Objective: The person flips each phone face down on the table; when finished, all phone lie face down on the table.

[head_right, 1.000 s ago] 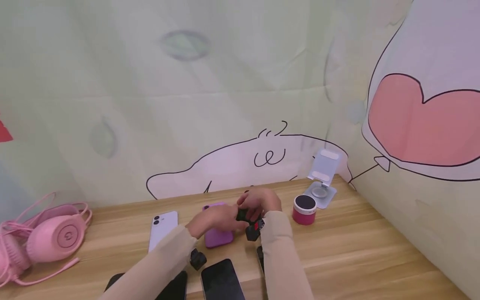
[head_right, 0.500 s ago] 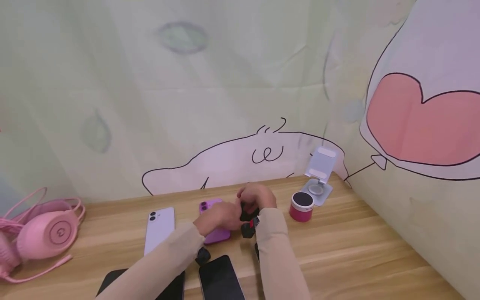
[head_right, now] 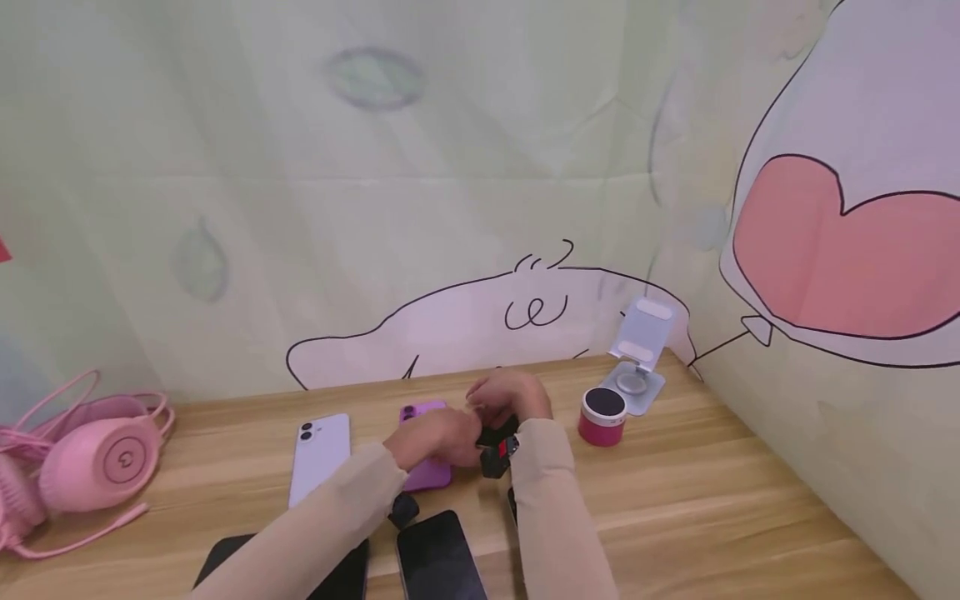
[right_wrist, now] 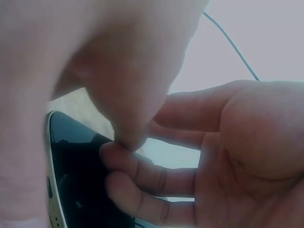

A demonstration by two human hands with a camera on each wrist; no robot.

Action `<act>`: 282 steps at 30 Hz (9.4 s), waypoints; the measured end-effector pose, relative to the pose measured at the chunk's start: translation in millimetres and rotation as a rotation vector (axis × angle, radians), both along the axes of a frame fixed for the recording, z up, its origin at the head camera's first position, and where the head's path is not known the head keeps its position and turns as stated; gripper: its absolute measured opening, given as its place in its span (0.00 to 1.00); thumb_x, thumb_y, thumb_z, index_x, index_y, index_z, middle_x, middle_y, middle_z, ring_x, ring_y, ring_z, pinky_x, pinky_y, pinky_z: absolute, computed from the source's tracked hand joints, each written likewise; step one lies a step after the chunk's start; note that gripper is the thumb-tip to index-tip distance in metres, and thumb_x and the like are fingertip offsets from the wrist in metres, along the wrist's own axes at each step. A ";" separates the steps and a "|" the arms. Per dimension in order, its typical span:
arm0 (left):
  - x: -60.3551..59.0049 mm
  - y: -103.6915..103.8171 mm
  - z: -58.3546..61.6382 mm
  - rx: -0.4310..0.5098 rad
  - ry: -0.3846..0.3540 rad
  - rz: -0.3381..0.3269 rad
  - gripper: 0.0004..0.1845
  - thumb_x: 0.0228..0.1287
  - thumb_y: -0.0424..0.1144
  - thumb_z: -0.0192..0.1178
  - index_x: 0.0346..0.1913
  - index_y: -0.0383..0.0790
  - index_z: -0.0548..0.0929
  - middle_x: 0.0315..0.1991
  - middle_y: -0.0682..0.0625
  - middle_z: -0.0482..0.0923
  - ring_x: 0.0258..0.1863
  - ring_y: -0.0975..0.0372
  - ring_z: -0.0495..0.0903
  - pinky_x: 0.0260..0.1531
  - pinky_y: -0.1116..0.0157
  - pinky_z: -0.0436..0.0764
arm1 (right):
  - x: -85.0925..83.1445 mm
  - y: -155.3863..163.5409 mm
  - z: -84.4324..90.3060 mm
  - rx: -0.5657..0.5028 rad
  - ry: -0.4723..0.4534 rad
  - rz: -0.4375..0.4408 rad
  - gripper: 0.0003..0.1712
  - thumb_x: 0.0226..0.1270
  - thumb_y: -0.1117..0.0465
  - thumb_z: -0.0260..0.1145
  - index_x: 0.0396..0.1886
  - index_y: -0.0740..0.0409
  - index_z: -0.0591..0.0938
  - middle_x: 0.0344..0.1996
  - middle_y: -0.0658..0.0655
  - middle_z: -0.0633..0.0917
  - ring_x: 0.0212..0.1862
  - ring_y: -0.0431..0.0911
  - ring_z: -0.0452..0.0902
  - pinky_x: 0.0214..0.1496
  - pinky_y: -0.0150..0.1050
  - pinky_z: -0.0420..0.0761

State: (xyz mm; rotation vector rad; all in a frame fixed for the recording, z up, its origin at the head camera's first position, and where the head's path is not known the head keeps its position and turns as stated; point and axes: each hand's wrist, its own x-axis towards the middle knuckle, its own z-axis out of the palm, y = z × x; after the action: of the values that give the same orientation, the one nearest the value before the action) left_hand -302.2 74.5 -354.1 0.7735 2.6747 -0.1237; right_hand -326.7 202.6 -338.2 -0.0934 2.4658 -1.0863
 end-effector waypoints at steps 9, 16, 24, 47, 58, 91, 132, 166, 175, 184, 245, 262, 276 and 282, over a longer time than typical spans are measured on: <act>-1.9 -6.3 0.0 0.085 -0.119 0.064 0.23 0.71 0.57 0.58 0.30 0.39 0.80 0.19 0.49 0.78 0.15 0.61 0.76 0.20 0.66 0.76 | 2.9 -6.3 -0.8 0.064 -0.004 0.000 0.19 0.76 0.53 0.57 0.61 0.50 0.82 0.43 0.55 0.85 0.46 0.50 0.81 0.54 0.62 0.75; -5.4 -10.7 2.9 0.133 -0.146 0.038 0.27 0.71 0.57 0.59 0.20 0.40 0.76 0.16 0.50 0.75 0.14 0.62 0.74 0.19 0.67 0.74 | -0.3 -5.1 -0.4 0.059 0.012 0.026 0.20 0.77 0.51 0.56 0.62 0.51 0.81 0.43 0.55 0.85 0.47 0.50 0.81 0.54 0.64 0.75; -4.2 -12.6 3.6 0.188 -0.152 0.045 0.24 0.70 0.56 0.60 0.26 0.39 0.79 0.15 0.50 0.73 0.14 0.62 0.72 0.18 0.68 0.73 | -0.9 -1.2 -4.5 -0.002 0.002 -0.004 0.20 0.77 0.50 0.57 0.62 0.50 0.80 0.43 0.56 0.84 0.49 0.51 0.79 0.59 0.69 0.68; -6.3 -10.2 1.2 0.240 -0.157 0.123 0.39 0.67 0.59 0.62 0.68 0.35 0.64 0.19 0.47 0.76 0.14 0.60 0.75 0.18 0.67 0.76 | -4.1 0.0 -1.7 -0.052 -0.003 -0.024 0.20 0.77 0.51 0.56 0.62 0.51 0.80 0.42 0.58 0.83 0.48 0.53 0.78 0.54 0.64 0.72; -4.8 -10.0 -0.7 0.234 -0.114 0.146 0.39 0.65 0.60 0.64 0.66 0.34 0.65 0.24 0.46 0.79 0.15 0.60 0.79 0.19 0.66 0.78 | -6.1 0.5 -3.3 -0.069 0.011 -0.057 0.20 0.77 0.51 0.56 0.62 0.52 0.81 0.41 0.58 0.82 0.47 0.54 0.77 0.49 0.59 0.74; -5.3 -17.0 18.8 0.187 -0.143 0.169 0.21 0.78 0.48 0.51 0.29 0.38 0.80 0.14 0.50 0.77 0.14 0.62 0.78 0.18 0.69 0.74 | -11.6 -3.2 0.2 -0.491 0.155 -0.507 0.27 0.76 0.61 0.55 0.69 0.62 0.61 0.28 0.54 0.72 0.26 0.43 0.68 0.34 0.39 0.80; -23.4 -41.4 26.5 0.509 -0.136 0.304 0.15 0.73 0.42 0.54 0.48 0.31 0.78 0.27 0.44 0.79 0.22 0.57 0.81 0.33 0.58 0.83 | -7.1 -9.2 -7.5 -0.232 0.046 -0.096 0.34 0.73 0.62 0.54 0.77 0.53 0.60 0.40 0.62 0.85 0.40 0.51 0.82 0.45 0.44 0.82; -31.2 -37.3 3.3 0.484 -0.258 0.256 0.07 0.69 0.36 0.63 0.43 0.39 0.77 0.20 0.50 0.75 0.18 0.62 0.73 0.20 0.69 0.72 | -5.4 -5.3 -9.3 0.055 0.021 -0.046 0.23 0.75 0.61 0.55 0.68 0.56 0.74 0.27 0.54 0.84 0.30 0.45 0.78 0.36 0.38 0.76; -28.8 -37.9 4.4 0.442 -0.213 0.205 0.13 0.65 0.41 0.69 0.39 0.40 0.75 0.22 0.51 0.72 0.19 0.63 0.72 0.19 0.69 0.69 | -5.6 -0.4 -6.8 0.058 -0.011 -0.028 0.25 0.74 0.64 0.56 0.69 0.53 0.74 0.30 0.55 0.85 0.31 0.45 0.78 0.35 0.37 0.76; -24.6 -37.4 4.9 0.356 -0.127 0.149 0.41 0.60 0.54 0.71 0.70 0.36 0.69 0.53 0.44 0.78 0.41 0.58 0.75 0.40 0.62 0.73 | 3.7 2.2 -5.1 0.033 -0.069 -0.036 0.28 0.73 0.63 0.59 0.71 0.46 0.73 0.31 0.57 0.83 0.31 0.47 0.76 0.36 0.38 0.75; 63.5 -177.3 25.4 0.260 -0.288 0.250 0.27 0.69 0.53 0.63 0.66 0.47 0.74 0.24 0.49 0.80 0.24 0.60 0.78 0.36 0.61 0.73 | 31.0 -74.6 20.3 0.163 -0.014 0.387 0.24 0.76 0.54 0.59 0.69 0.46 0.74 0.35 0.56 0.87 0.39 0.47 0.85 0.44 0.47 0.80; 91.7 -261.8 15.9 0.304 -0.119 0.125 0.42 0.65 0.58 0.64 0.73 0.35 0.66 0.63 0.38 0.75 0.58 0.50 0.76 0.60 0.43 0.71 | 38.1 -127.2 43.6 0.218 -0.028 0.678 0.23 0.78 0.56 0.58 0.70 0.44 0.73 0.32 0.57 0.86 0.32 0.47 0.81 0.41 0.38 0.78; 119.5 -262.8 8.2 0.149 0.010 0.226 0.38 0.63 0.61 0.63 0.67 0.38 0.74 0.55 0.34 0.79 0.53 0.42 0.80 0.51 0.40 0.74 | 83.6 -169.0 36.2 0.106 -0.115 0.927 0.23 0.79 0.62 0.55 0.70 0.52 0.73 0.24 0.55 0.83 0.19 0.42 0.68 0.28 0.33 0.72; 125.4 -265.4 7.0 0.046 0.053 0.289 0.41 0.61 0.69 0.59 0.66 0.40 0.75 0.50 0.34 0.81 0.50 0.41 0.81 0.43 0.39 0.77 | 101.2 -191.3 31.7 0.155 -0.015 1.035 0.23 0.79 0.59 0.55 0.71 0.53 0.71 0.25 0.54 0.84 0.22 0.42 0.78 0.35 0.29 0.79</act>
State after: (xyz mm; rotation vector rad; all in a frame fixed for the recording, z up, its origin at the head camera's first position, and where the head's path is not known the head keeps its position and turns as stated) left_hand -176.8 -190.9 -347.1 0.3943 2.8137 -0.0097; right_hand -225.5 11.3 -306.5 -1.1433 1.9876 -0.4194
